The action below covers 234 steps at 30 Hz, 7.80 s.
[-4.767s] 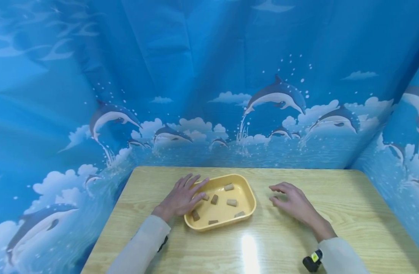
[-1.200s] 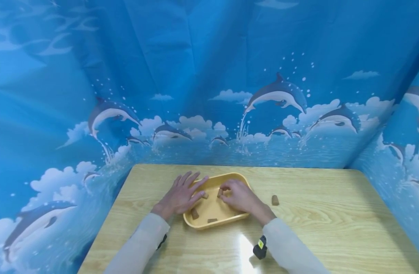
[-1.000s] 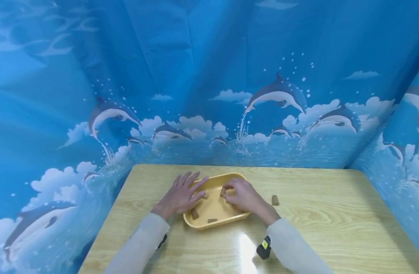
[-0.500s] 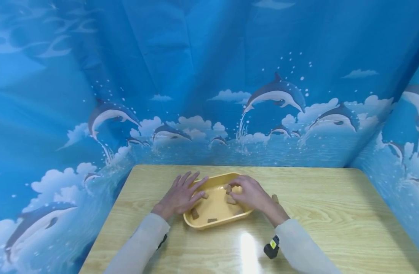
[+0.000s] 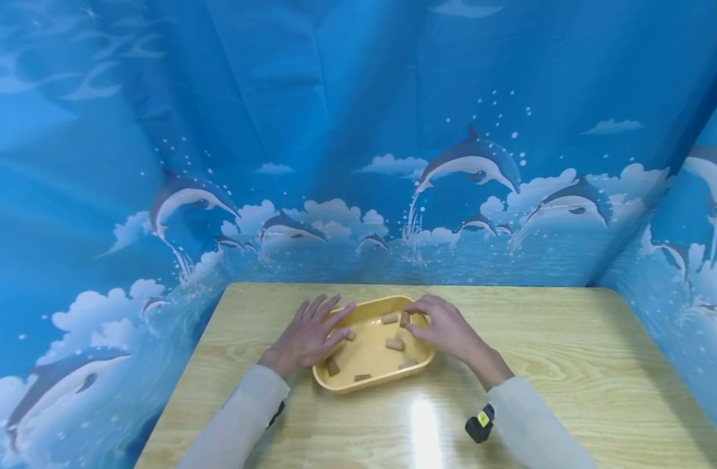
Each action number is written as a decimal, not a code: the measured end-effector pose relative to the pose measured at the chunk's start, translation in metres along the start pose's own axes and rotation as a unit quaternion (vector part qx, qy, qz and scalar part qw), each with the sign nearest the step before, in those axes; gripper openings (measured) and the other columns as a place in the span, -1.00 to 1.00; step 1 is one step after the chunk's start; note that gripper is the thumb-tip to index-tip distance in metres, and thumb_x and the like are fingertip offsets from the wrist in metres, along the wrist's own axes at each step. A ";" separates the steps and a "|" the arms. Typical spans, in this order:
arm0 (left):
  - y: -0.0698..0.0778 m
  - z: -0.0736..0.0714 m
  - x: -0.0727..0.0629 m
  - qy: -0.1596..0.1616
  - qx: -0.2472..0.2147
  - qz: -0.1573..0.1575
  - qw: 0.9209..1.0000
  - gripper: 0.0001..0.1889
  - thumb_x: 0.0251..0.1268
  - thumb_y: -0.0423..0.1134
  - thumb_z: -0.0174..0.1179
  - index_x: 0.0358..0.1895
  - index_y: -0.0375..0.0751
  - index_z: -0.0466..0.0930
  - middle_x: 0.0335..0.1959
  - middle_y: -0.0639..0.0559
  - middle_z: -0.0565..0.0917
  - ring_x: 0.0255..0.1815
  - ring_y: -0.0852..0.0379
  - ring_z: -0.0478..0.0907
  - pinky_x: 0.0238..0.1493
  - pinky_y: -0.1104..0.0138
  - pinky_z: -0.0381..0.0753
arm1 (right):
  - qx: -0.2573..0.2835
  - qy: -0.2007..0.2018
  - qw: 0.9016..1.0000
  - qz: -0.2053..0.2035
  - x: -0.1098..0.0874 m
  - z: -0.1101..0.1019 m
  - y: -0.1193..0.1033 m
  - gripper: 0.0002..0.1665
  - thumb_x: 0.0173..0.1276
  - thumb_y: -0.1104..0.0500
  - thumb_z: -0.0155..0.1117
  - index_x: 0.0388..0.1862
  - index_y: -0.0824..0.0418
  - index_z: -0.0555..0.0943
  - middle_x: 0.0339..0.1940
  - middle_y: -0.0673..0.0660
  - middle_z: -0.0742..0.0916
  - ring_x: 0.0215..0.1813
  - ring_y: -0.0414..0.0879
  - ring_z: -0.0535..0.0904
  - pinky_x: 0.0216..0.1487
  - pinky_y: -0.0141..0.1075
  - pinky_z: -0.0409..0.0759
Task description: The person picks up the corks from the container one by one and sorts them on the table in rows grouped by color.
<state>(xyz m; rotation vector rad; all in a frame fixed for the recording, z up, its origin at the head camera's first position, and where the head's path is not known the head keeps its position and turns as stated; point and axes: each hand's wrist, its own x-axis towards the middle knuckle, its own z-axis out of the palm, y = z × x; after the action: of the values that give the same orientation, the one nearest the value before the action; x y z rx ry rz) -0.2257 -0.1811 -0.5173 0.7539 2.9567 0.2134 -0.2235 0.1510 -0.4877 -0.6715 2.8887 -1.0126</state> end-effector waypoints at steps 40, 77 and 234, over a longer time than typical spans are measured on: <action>0.000 0.001 0.000 0.000 -0.004 -0.005 1.000 -0.32 0.78 0.33 -0.26 0.81 0.35 -0.01 0.84 -0.07 0.06 0.84 -0.30 -0.06 0.77 -0.35 -0.03 | -0.015 0.064 0.998 0.011 -0.040 -0.039 0.049 -0.56 0.45 0.17 0.50 0.27 0.19 0.76 0.16 0.13 0.82 0.21 0.21 0.74 0.23 0.25 0.75; 0.001 0.000 -0.001 -0.001 -0.017 -0.005 1.000 -0.32 0.78 0.31 -0.21 0.81 0.35 -0.01 0.84 -0.08 0.05 0.84 -0.30 -0.08 0.77 -0.35 -0.06 | -0.022 0.051 0.996 0.073 -0.083 -0.046 0.101 -0.55 0.49 0.17 0.45 0.30 0.25 0.73 0.17 0.21 0.81 0.21 0.30 0.73 0.21 0.31 0.74; -0.004 -0.017 0.000 -0.049 -0.031 -0.008 0.998 -0.34 0.79 0.35 -0.44 0.81 0.42 -0.04 0.85 0.02 0.05 0.86 -0.26 -0.12 0.80 -0.30 -0.12 | 0.003 -0.078 0.992 -0.099 0.013 0.064 -0.045 -0.58 0.48 0.16 0.47 0.28 0.20 0.75 0.26 0.17 0.80 0.40 0.17 0.63 0.67 0.25 0.38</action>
<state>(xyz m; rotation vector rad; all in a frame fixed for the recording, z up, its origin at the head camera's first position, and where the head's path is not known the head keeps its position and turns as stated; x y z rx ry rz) -0.2297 -0.1865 -0.5013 0.7110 2.8489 0.2590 -0.2083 0.0762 -0.5096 -1.0051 2.7262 -0.9378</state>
